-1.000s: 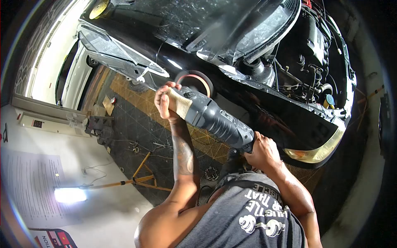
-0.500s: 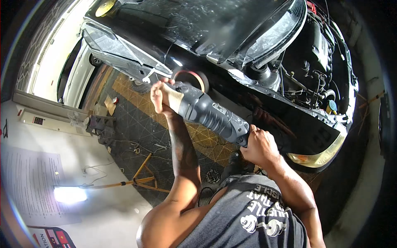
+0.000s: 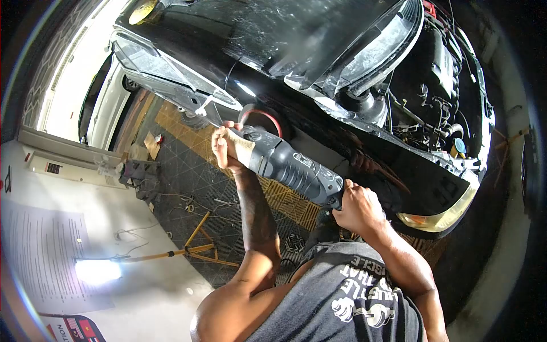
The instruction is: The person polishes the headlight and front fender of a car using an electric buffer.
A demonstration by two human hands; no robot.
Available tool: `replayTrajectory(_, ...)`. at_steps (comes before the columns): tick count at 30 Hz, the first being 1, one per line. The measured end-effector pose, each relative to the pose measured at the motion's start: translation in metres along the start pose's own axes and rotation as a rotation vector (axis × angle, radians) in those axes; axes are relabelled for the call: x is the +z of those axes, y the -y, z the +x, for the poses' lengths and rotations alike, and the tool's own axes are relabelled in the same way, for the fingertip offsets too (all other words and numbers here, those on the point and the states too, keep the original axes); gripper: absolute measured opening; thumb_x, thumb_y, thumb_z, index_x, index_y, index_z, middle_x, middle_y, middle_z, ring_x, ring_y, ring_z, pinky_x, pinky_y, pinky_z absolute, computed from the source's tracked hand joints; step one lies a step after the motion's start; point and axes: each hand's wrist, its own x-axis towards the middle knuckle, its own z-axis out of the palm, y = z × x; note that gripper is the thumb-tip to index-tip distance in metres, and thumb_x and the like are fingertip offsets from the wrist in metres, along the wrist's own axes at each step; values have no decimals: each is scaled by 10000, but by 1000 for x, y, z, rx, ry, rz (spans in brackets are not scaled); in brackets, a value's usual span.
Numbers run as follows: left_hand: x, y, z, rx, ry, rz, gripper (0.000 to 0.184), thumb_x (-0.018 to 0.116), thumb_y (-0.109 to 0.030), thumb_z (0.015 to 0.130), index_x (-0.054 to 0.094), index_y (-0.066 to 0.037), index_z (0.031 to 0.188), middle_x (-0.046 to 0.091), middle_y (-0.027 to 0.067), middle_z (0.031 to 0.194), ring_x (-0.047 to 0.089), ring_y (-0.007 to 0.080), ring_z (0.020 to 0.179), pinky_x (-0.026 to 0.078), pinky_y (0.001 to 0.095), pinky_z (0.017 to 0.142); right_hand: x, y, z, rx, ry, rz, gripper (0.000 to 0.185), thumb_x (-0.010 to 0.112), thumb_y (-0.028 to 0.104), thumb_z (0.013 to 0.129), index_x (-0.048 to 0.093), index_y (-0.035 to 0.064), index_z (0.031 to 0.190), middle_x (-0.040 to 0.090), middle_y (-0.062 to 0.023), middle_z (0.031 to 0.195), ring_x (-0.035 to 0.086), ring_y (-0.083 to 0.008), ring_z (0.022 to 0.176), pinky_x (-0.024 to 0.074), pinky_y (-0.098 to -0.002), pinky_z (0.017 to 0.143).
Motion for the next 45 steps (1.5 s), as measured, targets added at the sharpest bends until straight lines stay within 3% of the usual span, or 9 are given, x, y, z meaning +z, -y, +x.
replayTrajectory(2,19,4,12,98,-157,57,288,504,-260,882,670,-114,1067,643,91,1195,580,363,1039,520,499,817,-1,1,2,33,-7,27,422,693,191,726,555,-114,985,670,-301,873,694,-420,785,578,-444,725)
replayTrajectory(3,16,15,15,240,-52,177,303,568,-119,841,566,-96,1143,587,135,1223,582,355,1043,541,471,808,1,-1,1,36,-6,27,422,693,191,726,555,-114,985,670,-301,873,694,-420,785,578,-444,725)
replayTrajectory(5,13,36,24,560,128,372,670,696,162,760,359,-59,1296,476,225,1278,587,338,1051,584,416,790,7,-6,-1,54,-31,74,487,737,238,721,539,-90,1022,664,-294,901,673,-436,841,557,-454,775)
replayTrajectory(6,17,25,15,221,4,207,434,609,-20,806,510,-61,1227,558,183,1213,583,343,1039,536,440,837,7,-9,-4,63,-33,80,487,737,238,721,539,-90,1022,664,-294,901,673,-436,841,557,-454,775)
replayTrajectory(9,26,-10,-5,-354,-145,-79,357,547,-213,850,662,-57,1150,640,153,1126,576,337,1012,481,469,888,10,-22,-21,79,-39,120,449,719,218,736,547,-99,1004,666,-307,907,690,-427,820,570,-452,742)
replayTrajectory(13,61,-48,-12,-653,-121,-363,360,609,-252,857,653,-18,1128,625,218,1084,578,341,1011,471,477,903,20,-47,-53,117,-21,132,425,711,212,742,551,-64,1024,670,-288,940,685,-429,850,560,-464,777)
replayTrajectory(25,173,-119,-57,-851,230,-222,475,772,-269,762,639,2,1127,669,227,1075,640,317,985,501,466,927,46,-128,-164,279,-65,280,519,796,182,658,553,-17,1072,690,-247,925,687,-415,884,555,-451,803)
replayTrajectory(31,206,-132,-65,-874,483,-245,423,755,-325,840,647,-9,1099,678,188,1087,654,304,1016,502,457,937,74,-154,-194,390,-134,384,460,783,184,662,596,8,1043,688,-246,958,673,-413,928,534,-467,818)
replayTrajectory(45,69,-76,-17,-830,325,-297,264,701,-166,862,663,-24,1082,668,196,1094,642,318,1011,486,502,967,132,-70,-86,231,-205,337,433,766,218,684,543,-31,959,663,-280,919,656,-450,872,537,-499,785)
